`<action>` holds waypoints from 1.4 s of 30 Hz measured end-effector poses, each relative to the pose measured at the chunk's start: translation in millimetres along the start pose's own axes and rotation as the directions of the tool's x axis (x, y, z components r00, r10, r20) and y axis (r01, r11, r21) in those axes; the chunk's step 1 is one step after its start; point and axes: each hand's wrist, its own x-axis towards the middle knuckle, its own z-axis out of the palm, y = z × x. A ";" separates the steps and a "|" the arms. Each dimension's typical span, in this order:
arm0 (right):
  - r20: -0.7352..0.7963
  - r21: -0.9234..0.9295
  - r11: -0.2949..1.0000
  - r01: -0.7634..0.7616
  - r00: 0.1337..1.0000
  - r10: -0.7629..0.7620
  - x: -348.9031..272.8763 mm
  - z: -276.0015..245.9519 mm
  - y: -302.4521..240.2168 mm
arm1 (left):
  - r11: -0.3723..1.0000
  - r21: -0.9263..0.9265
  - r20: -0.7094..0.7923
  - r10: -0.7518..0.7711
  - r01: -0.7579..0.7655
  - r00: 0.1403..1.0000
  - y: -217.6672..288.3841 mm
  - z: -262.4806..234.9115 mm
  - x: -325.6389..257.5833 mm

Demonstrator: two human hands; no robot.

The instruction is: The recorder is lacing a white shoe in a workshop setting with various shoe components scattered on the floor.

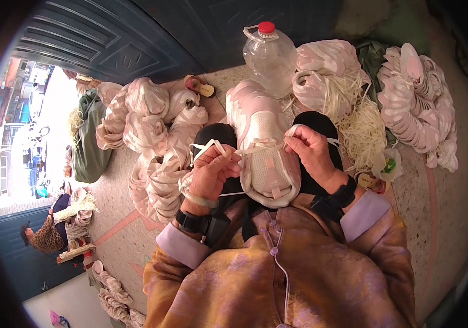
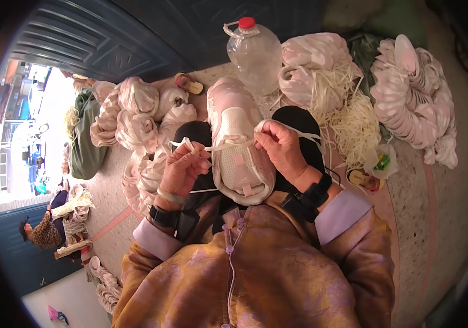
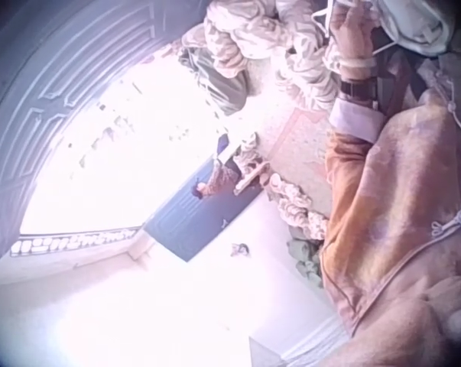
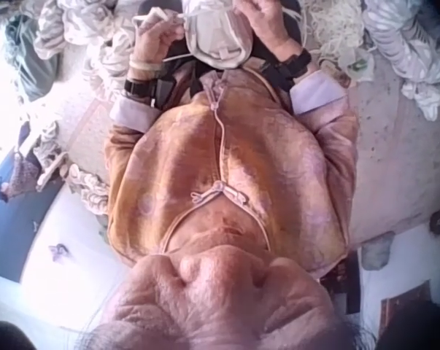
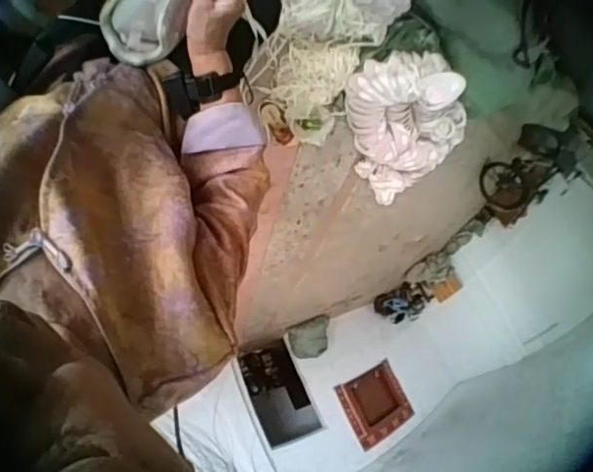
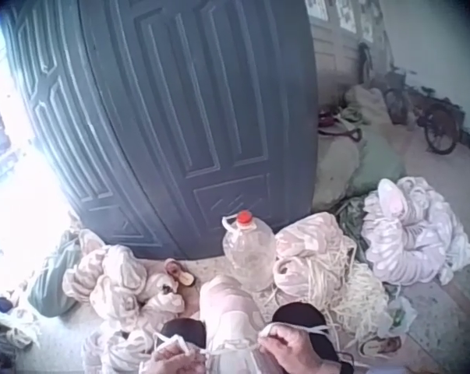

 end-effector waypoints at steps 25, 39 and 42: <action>0.010 -0.093 0.995 0.025 1.000 -0.025 0.7 -18.3 -2.9 | 0.701 0.665 -0.012 0.356 -0.258 0.935 -23.8 3.6 4.1; 0.031 -0.108 0.992 0.070 0.997 -0.067 -2.5 -2.7 -1.5 | 0.829 0.555 -0.092 0.138 -0.064 0.986 -12.6 11.6 -6.6; 0.025 -0.216 0.972 0.087 0.996 -0.084 -0.7 -0.3 -8.4 | 0.825 0.565 -0.112 0.115 -0.032 0.987 -9.5 7.4 -6.5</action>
